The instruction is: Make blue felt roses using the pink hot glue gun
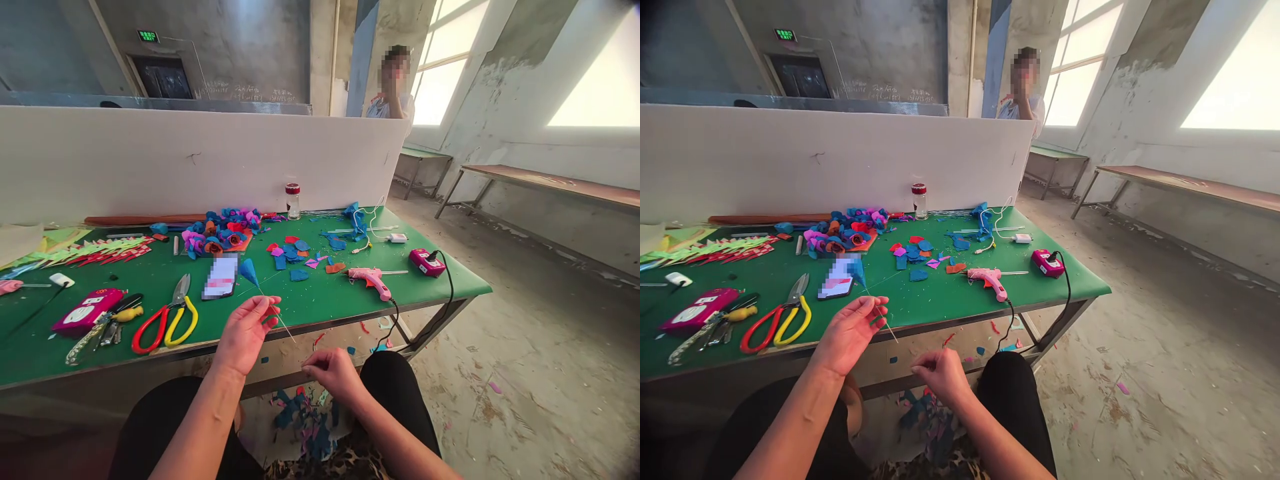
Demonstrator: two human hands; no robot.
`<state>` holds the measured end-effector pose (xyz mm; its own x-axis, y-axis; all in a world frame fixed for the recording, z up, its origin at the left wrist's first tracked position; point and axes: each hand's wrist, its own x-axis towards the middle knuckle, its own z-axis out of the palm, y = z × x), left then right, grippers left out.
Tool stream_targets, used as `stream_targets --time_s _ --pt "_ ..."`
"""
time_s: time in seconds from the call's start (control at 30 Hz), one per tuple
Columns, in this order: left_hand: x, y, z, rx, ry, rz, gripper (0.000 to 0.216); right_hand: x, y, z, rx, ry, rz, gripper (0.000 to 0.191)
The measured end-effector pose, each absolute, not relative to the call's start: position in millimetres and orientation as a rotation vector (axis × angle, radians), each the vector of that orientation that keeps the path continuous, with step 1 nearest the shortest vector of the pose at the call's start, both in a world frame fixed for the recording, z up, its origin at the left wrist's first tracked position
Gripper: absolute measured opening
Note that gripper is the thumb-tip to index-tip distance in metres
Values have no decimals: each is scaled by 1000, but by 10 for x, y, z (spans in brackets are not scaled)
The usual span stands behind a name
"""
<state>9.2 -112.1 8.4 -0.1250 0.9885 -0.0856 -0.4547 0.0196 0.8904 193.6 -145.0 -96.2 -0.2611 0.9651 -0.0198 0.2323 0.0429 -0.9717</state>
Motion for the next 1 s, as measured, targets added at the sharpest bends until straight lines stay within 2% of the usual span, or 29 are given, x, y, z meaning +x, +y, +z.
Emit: stream_targets --time_s 0.17,0.27,0.3,0.37,0.47,0.7,0.87,1.0 --pt "33 -1258 136 730 893 1383 13 1949 -1276 -558 -1097 -1419 1190 26" --pt "60 -1328 199 770 867 1305 12 1893 -1115 -292 -847 -1467 1481 56" --pt "70 -1345 220 787 858 1267 12 1869 -1072 -232 -777 -1496 1608 58" --pt "78 -1376 252 829 838 1198 12 1819 -1018 -164 -699 -1515 1787 49" --pt "67 -1414 255 887 817 1130 13 1749 -1016 -173 -725 -1460 1858 39" --pt "12 -1448 168 875 792 1068 10 1679 -1114 -384 -814 -1242 1921 43" --pt "-148 -1432 176 874 857 1136 8 1723 -1190 -790 -1074 -1517 1744 46" --pt "-262 -1449 188 876 906 1170 9 1684 -1332 -1292 -1355 -1746 1618 29"
